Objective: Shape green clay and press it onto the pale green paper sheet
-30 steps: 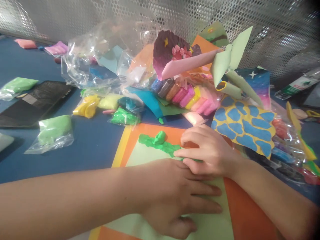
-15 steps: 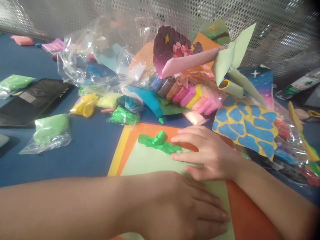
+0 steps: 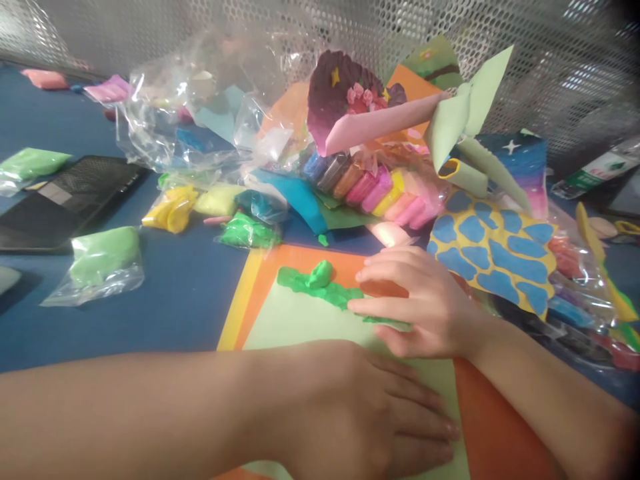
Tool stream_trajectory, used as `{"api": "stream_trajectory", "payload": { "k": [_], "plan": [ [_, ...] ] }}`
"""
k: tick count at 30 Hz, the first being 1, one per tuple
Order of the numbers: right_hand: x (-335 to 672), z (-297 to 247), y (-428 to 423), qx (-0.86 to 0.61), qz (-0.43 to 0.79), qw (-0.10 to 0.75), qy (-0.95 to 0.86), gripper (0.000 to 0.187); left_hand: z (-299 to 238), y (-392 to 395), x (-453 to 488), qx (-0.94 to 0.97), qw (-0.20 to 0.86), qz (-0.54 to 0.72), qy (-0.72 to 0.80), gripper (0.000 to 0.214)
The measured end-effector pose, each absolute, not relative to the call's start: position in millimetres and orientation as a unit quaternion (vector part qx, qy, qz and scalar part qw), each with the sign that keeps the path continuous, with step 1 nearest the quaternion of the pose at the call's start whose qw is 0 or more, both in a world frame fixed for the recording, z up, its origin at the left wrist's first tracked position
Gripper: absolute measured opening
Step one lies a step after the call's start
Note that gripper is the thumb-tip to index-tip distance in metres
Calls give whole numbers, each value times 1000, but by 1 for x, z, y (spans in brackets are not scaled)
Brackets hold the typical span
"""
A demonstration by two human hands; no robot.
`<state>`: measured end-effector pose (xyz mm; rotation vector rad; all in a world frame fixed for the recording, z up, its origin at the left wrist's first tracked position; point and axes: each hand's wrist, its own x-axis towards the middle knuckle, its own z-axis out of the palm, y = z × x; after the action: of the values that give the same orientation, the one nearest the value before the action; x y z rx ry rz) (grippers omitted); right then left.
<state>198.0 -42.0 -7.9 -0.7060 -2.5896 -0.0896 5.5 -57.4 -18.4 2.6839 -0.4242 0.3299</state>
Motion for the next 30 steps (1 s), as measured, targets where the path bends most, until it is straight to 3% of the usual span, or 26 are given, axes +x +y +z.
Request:
{"api": "stream_trajectory", "payload": {
  "k": [12, 17, 23, 30],
  "plan": [
    [198, -6, -44, -245, -21, 225, -943, 20, -22, -59, 5, 954, 227, 133, -146, 45],
    [199, -6, -43, -256, -29, 239, -936, 12, -22, -59, 6, 952, 231, 146, -136, 44],
    [200, -10, -38, -313, -24, 238, -919, 24, -21, -57, 6, 951, 242, 129, -141, 46],
    [200, -11, -38, -307, -31, 245, -919, 18, -21, -57, 5, 951, 248, 120, -144, 46]
  ]
}}
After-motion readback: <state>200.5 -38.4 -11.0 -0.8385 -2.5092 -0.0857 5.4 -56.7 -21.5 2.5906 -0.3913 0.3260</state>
